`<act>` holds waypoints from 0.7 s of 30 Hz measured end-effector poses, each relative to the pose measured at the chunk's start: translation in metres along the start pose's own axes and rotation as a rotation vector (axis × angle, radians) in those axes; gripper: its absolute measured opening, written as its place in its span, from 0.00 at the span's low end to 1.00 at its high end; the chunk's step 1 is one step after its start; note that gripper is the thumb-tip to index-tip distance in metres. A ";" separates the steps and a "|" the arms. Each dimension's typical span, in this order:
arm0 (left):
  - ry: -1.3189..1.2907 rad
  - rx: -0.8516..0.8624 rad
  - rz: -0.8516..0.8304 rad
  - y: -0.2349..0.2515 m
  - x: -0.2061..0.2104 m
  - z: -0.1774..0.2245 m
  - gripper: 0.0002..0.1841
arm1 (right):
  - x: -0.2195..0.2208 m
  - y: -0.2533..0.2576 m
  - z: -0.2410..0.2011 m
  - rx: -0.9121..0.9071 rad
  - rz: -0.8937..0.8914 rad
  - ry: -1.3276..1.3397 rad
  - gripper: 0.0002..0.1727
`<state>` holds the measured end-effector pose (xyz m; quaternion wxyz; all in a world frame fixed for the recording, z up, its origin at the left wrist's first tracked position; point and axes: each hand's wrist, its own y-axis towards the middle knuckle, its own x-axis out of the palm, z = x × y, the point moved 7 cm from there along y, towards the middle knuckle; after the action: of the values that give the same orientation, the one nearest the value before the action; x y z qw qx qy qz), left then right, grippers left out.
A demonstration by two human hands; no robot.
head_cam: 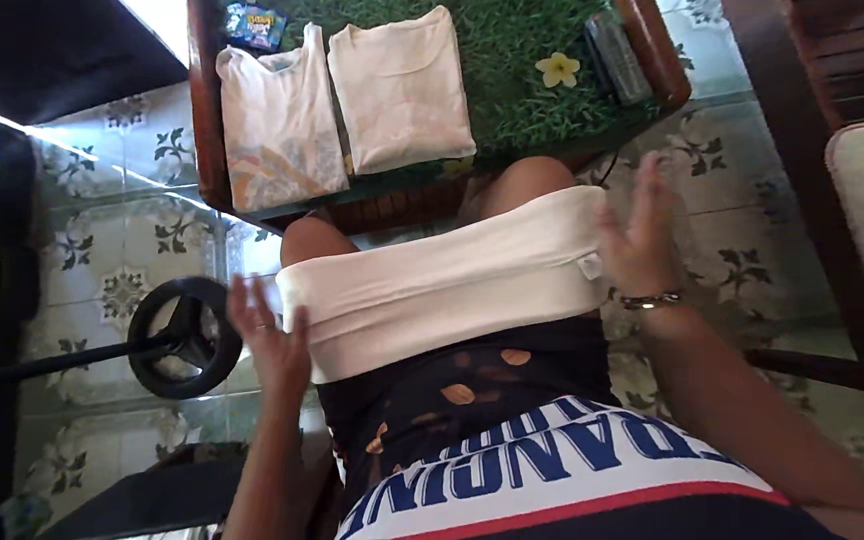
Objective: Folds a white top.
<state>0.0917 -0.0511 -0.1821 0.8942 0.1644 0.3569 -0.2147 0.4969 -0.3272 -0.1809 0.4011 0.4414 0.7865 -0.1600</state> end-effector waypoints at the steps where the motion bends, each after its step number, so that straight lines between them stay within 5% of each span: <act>1: 0.100 0.035 -0.088 -0.003 0.019 0.002 0.45 | 0.016 -0.002 0.001 0.033 -0.060 0.018 0.44; 5: 0.182 -0.028 -0.213 -0.014 0.049 -0.021 0.53 | 0.037 -0.008 0.036 0.455 -0.296 0.212 0.48; 9: 0.144 -0.119 -0.211 -0.023 0.040 -0.028 0.55 | 0.016 -0.021 0.051 0.724 -0.463 0.491 0.24; 11: 0.226 -0.022 -0.145 -0.021 0.036 -0.006 0.50 | 0.003 -0.016 0.054 0.718 -0.463 0.684 0.13; 14: 0.101 0.174 -0.165 -0.016 0.043 0.047 0.42 | -0.016 -0.002 0.054 0.654 -0.412 0.780 0.09; 21: -0.626 0.235 -0.744 -0.005 0.120 0.159 0.31 | -0.040 0.038 0.083 0.543 -0.242 0.788 0.11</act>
<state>0.2576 -0.1588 -0.1575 0.7966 0.0534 0.0792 -0.5969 0.5800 -0.3790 -0.1987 -0.0777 0.4625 0.8539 -0.2256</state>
